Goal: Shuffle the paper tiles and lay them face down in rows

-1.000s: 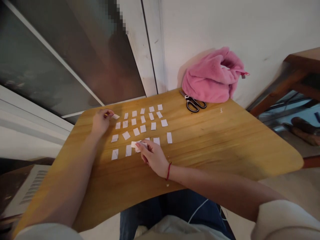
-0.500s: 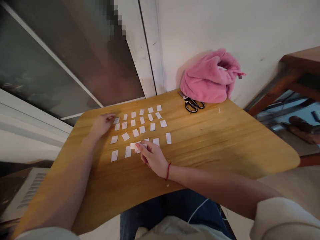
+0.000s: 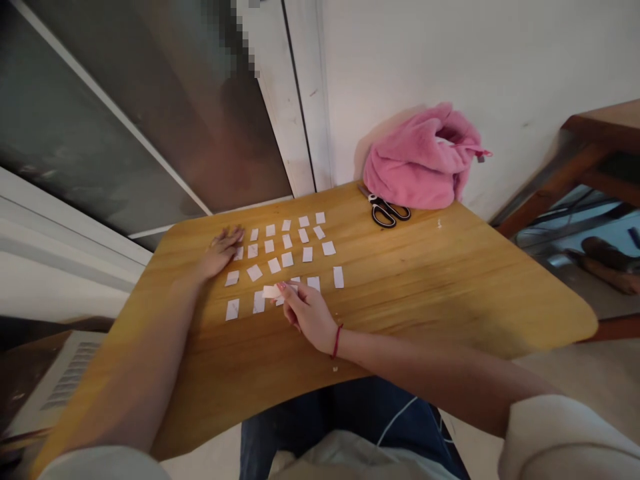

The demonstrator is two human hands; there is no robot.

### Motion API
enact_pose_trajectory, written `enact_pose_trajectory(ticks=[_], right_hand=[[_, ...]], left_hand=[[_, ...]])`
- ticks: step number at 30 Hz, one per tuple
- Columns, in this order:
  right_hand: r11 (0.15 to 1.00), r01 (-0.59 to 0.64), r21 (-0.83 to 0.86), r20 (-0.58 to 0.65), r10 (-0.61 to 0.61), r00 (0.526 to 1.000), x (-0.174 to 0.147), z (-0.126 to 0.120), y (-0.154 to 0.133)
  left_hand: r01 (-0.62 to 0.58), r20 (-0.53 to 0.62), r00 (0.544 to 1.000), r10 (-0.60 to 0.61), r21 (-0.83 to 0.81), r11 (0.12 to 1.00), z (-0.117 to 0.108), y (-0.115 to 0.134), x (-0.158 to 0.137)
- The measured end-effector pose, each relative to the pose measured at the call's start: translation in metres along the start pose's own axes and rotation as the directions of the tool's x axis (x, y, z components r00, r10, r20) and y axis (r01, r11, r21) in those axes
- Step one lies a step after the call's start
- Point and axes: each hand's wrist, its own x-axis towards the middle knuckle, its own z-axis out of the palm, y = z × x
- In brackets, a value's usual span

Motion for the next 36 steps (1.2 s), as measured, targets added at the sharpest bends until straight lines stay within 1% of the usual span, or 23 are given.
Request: enact_pose_trajectory(ticks=[1,3,5,6,7,8,9,10,11,12,13,14,16,18,20,23,24,26,28,30,32,34,36], right_hand=[[1.0,0.006,-0.001,-0.001,-0.006,1.0,0.0,0.0,0.0],[1.0,0.019,-0.008,-0.005,-0.019,1.0,0.001,0.0,-0.001],[0.999,0.031,-0.014,-0.013,-0.032,0.999,0.001,-0.001,-0.003],[0.999,0.034,-0.013,-0.018,-0.034,0.999,0.002,-0.001,-0.004],[0.999,0.035,-0.007,-0.023,-0.036,0.999,0.002,-0.002,-0.005],[0.999,0.037,0.005,-0.031,-0.037,0.999,0.003,-0.002,-0.006],[0.999,0.039,0.019,-0.04,-0.038,0.998,0.003,-0.002,-0.007],[0.999,0.042,0.031,-0.053,-0.041,0.998,0.004,-0.003,-0.009],[0.998,0.045,0.035,-0.066,-0.043,0.997,0.004,-0.004,-0.01],[0.998,0.049,0.035,-0.078,-0.047,0.996,0.005,-0.004,-0.012],[0.998,0.057,0.032,-0.093,-0.053,0.994,0.005,-0.005,-0.013],[0.997,0.066,0.027,-0.105,-0.063,0.992,0.005,-0.006,-0.015],[0.996,0.087,0.008,-0.117,-0.085,0.989,0.006,-0.007,-0.016],[0.995,0.098,-0.012,-0.097,-0.098,0.99,0.005,-0.007,-0.017],[0.994,0.1,-0.032,-0.036,-0.101,0.994,0.005,-0.008,-0.017],[0.984,0.15,-0.095,0.057,-0.145,0.988,0.005,-0.011,-0.019],[0.973,0.183,-0.142,0.064,-0.175,0.982,0.005,-0.013,-0.022],[0.924,0.257,-0.284,0.024,-0.261,0.965,0.006,-0.019,-0.029],[0.843,0.321,-0.431,-0.043,-0.375,0.926,0.006,-0.026,-0.038],[0.777,0.365,-0.513,-0.048,-0.45,0.892,0.004,-0.035,-0.047],[0.746,0.403,-0.53,0.055,-0.444,0.894,0.002,-0.043,-0.056],[0.725,0.426,-0.541,0.167,-0.404,0.899,-0.001,-0.049,-0.062],[0.698,0.445,-0.561,0.216,-0.395,0.893,-0.002,-0.055,-0.065]], left_hand=[[-0.003,-0.04,0.999,0.001,-0.032,0.999,-0.001,0.002,0.0],[-0.016,-0.168,0.986,-0.007,-0.137,0.99,-0.008,0.009,-0.002],[-0.055,-0.287,0.958,-0.026,-0.273,0.961,-0.018,0.023,-0.007],[-0.084,-0.305,0.952,-0.025,-0.339,0.937,-0.023,0.033,-0.011],[-0.112,-0.293,0.956,-0.013,-0.405,0.908,-0.027,0.045,-0.017],[-0.136,-0.24,0.97,0.019,-0.483,0.865,-0.031,0.06,-0.025],[-0.134,-0.139,0.988,0.067,-0.558,0.819,-0.032,0.075,-0.034],[-0.108,-0.013,0.992,0.128,-0.623,0.775,-0.031,0.092,-0.045],[-0.079,0.116,0.971,0.21,-0.672,0.736,-0.028,0.108,-0.056],[-0.044,0.209,0.94,0.269,-0.709,0.704,-0.022,0.123,-0.067],[-0.015,0.24,0.93,0.279,-0.734,0.679,-0.014,0.137,-0.078],[0.003,0.237,0.935,0.265,-0.751,0.66,-0.005,0.148,-0.088],[-0.01,0.182,0.955,0.233,-0.767,0.642,0.013,0.164,-0.103],[-0.038,0.097,0.98,0.173,-0.765,0.643,0.027,0.17,-0.111],[-0.078,-0.004,0.993,0.114,-0.753,0.653,0.032,0.171,-0.114],[-0.13,-0.128,0.99,0.052,-0.725,0.676,0.029,0.168,-0.114],[-0.139,-0.154,0.987,0.04,-0.718,0.682,0.027,0.167,-0.114],[-0.151,-0.184,0.983,0.025,-0.712,0.686,0.025,0.166,-0.116],[-0.152,-0.195,0.981,0.017,-0.706,0.692,0.025,0.166,-0.118],[-0.135,-0.174,0.985,0.018,-0.691,0.71,0.027,0.167,-0.121],[-0.112,-0.124,0.992,0.036,-0.689,0.716,0.029,0.169,-0.123],[-0.099,-0.07,0.995,0.071,-0.714,0.693,0.031,0.172,-0.124],[-0.099,-0.032,0.993,0.113,-0.754,0.649,0.035,0.174,-0.123]])
